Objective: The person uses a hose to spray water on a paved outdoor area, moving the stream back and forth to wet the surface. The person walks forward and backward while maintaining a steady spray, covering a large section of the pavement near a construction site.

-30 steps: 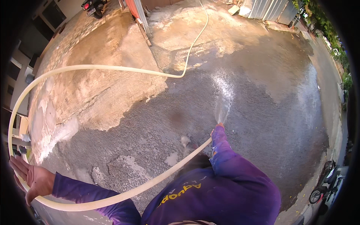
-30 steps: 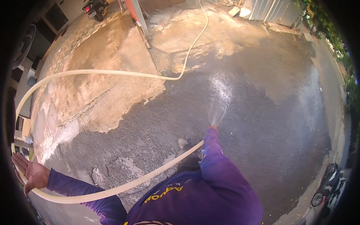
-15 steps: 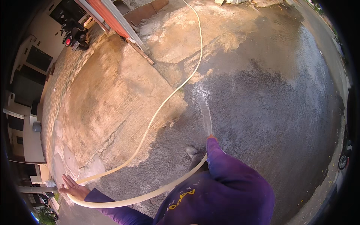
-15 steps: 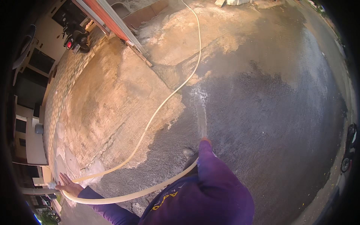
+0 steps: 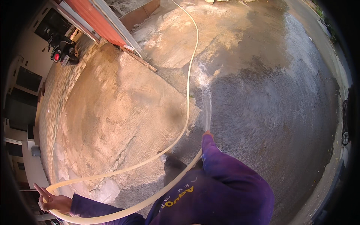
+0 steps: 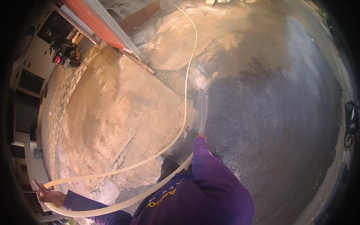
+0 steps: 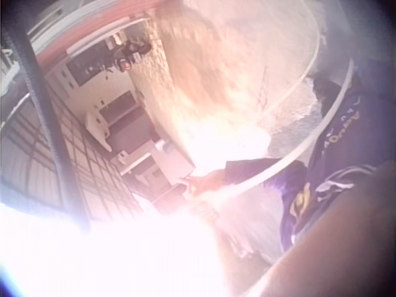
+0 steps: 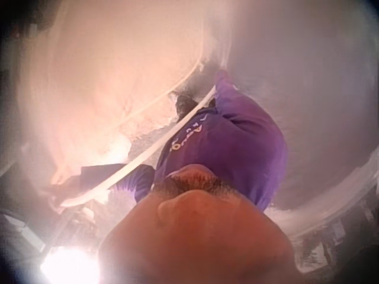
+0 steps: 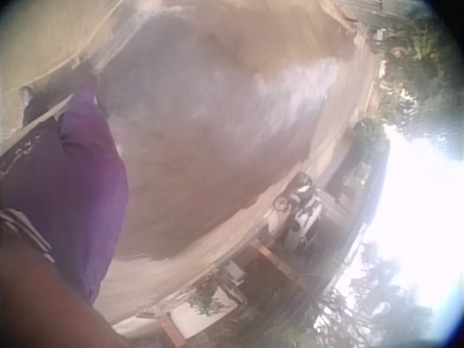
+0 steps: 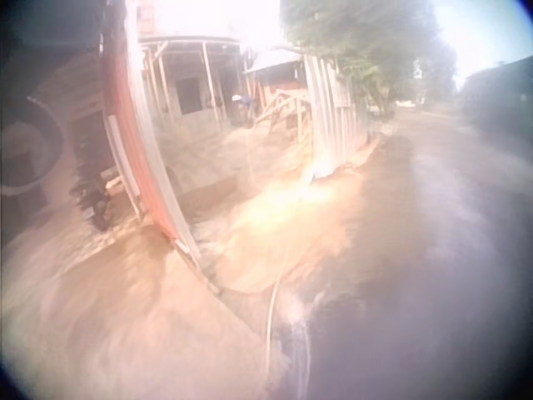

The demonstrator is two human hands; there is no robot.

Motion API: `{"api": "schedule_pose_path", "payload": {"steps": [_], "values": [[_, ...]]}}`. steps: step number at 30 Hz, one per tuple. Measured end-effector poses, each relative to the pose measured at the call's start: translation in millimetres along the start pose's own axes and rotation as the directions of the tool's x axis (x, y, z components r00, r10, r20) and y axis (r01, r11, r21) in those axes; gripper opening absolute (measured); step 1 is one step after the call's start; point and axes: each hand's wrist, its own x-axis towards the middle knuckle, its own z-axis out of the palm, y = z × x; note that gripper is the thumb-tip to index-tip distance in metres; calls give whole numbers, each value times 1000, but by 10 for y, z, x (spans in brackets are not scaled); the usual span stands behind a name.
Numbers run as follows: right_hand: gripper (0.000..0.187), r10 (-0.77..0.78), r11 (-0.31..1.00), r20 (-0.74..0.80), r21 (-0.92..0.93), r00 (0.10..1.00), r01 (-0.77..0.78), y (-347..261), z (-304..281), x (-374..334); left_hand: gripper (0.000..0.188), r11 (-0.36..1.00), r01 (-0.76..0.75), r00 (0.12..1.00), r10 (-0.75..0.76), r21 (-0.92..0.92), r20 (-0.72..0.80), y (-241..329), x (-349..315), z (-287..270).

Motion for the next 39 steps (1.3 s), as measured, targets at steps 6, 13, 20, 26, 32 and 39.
{"api": "schedule_pose_path", "payload": {"steps": [6, 13, 20, 26, 32, 39], "values": [[59, 93, 984, -70, 157, 993, -81, -407, 746, -543, 68, 994, -18, 996, 27, -112, 84, -1403, 541, 486], [53, 170, 933, -26, 326, 985, -153, -901, 2073, -1197, 65, 972, -146, 977, 171, -186, 125, -1981, 1646, 1032], [60, -77, 997, 57, 1, 995, 77, -1068, 2565, -1490, 64, 881, 321, 877, -137, -348, 461, -2983, 1343, 2060], [40, 116, 987, 44, 103, 992, -120, -1585, 2698, -1620, 60, 745, 630, 721, -456, -219, 521, -3535, 784, 2681], [54, 55, 998, 77, 31, 996, -57, -1982, 2921, -1355, 90, 752, 657, 621, -583, 58, 523, -3906, 733, 2998], [35, -71, 953, 221, -274, 973, 132, -2553, 3423, -1296, 91, 694, 709, 553, -657, 124, 513, -4314, 700, 3210]]}}
